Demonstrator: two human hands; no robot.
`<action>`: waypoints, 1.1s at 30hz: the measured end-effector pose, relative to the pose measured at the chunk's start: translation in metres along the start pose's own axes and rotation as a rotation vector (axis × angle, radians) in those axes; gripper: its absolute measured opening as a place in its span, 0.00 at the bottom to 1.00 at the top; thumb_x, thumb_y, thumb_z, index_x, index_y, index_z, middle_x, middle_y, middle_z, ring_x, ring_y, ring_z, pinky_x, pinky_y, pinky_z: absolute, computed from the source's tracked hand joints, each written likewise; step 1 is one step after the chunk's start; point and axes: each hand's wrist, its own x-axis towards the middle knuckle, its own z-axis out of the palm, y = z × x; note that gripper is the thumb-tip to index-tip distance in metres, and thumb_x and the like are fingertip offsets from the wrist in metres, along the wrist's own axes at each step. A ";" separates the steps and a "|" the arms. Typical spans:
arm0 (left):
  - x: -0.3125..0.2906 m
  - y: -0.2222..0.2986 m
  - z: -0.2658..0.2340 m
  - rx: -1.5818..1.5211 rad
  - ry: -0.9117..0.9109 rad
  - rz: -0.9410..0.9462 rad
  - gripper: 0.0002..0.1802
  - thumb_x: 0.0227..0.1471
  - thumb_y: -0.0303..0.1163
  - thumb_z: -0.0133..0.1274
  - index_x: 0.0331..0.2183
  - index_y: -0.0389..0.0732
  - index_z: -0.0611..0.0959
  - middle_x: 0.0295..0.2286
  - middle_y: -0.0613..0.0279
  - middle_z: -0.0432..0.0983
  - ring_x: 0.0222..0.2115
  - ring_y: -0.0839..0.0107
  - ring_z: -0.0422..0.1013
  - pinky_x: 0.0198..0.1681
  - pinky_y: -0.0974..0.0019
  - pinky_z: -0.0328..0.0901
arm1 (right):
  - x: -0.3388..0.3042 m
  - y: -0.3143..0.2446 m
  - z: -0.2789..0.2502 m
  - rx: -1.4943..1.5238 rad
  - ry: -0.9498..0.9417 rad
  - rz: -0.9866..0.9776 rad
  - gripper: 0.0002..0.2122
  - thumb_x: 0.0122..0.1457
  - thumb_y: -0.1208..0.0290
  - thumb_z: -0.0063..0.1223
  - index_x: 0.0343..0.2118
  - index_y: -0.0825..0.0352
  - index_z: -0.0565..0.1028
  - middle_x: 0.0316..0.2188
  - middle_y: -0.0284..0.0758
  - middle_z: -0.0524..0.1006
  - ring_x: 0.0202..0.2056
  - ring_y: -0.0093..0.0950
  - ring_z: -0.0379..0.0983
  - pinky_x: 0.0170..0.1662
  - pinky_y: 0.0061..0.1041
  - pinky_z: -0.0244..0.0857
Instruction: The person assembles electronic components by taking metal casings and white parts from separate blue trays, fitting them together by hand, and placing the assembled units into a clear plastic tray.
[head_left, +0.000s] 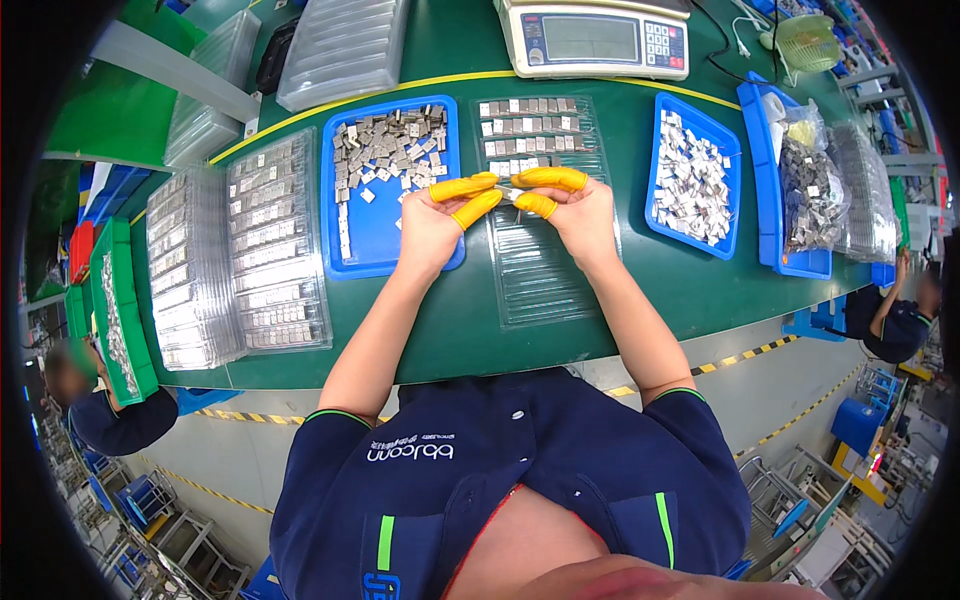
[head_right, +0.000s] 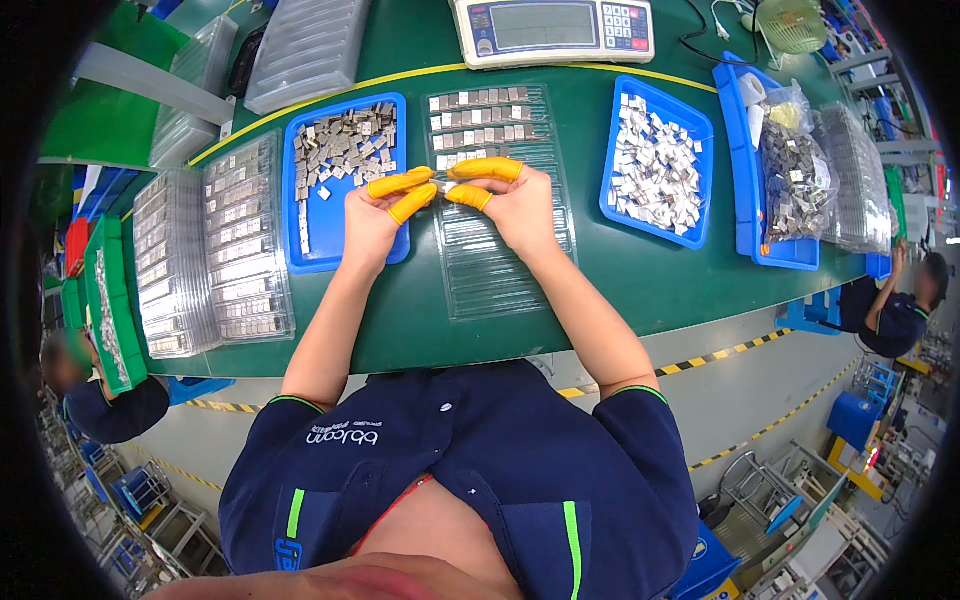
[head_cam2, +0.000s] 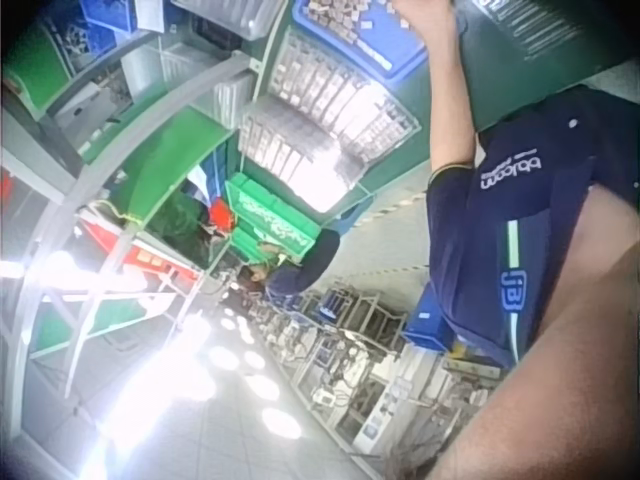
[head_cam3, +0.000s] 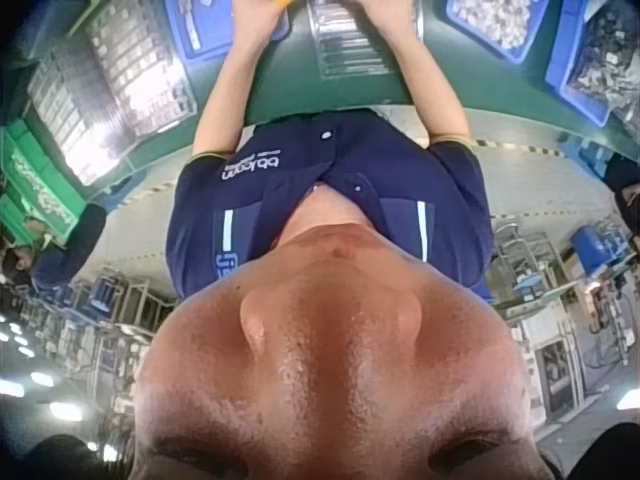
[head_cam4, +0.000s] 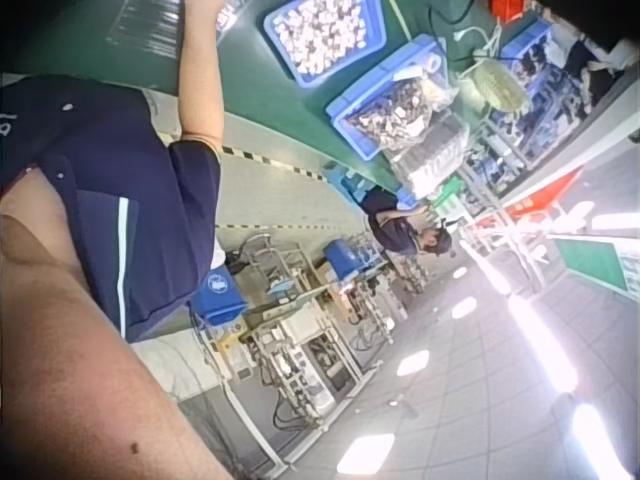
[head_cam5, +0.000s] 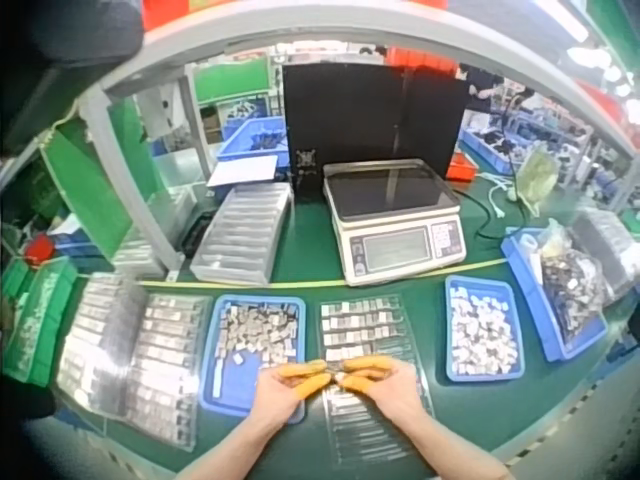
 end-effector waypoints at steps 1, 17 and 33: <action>0.000 0.003 -0.001 -0.011 -0.023 -0.039 0.14 0.41 0.18 0.54 0.35 0.30 0.77 0.33 0.55 0.74 0.32 0.72 0.71 0.40 0.73 0.66 | 0.001 0.001 -0.002 0.084 -0.050 0.050 0.12 0.43 0.79 0.58 0.33 0.73 0.74 0.32 0.36 0.76 0.33 0.23 0.72 0.40 0.19 0.65; -0.005 -0.002 0.000 -0.235 -0.091 -0.185 0.14 0.42 0.23 0.55 0.35 0.29 0.77 0.29 0.56 0.75 0.27 0.75 0.71 0.35 0.75 0.66 | -0.002 0.005 0.004 -0.048 -0.074 -0.067 0.08 0.43 0.78 0.58 0.28 0.70 0.76 0.28 0.33 0.76 0.31 0.21 0.70 0.38 0.19 0.63; 0.003 -0.002 -0.004 0.571 0.217 0.442 0.09 0.37 0.23 0.57 0.28 0.40 0.82 0.30 0.61 0.76 0.32 0.68 0.70 0.43 0.69 0.60 | 0.020 0.004 -0.055 -1.208 0.320 -0.484 0.05 0.40 0.74 0.58 0.24 0.65 0.78 0.19 0.37 0.75 0.28 0.30 0.70 0.47 0.29 0.58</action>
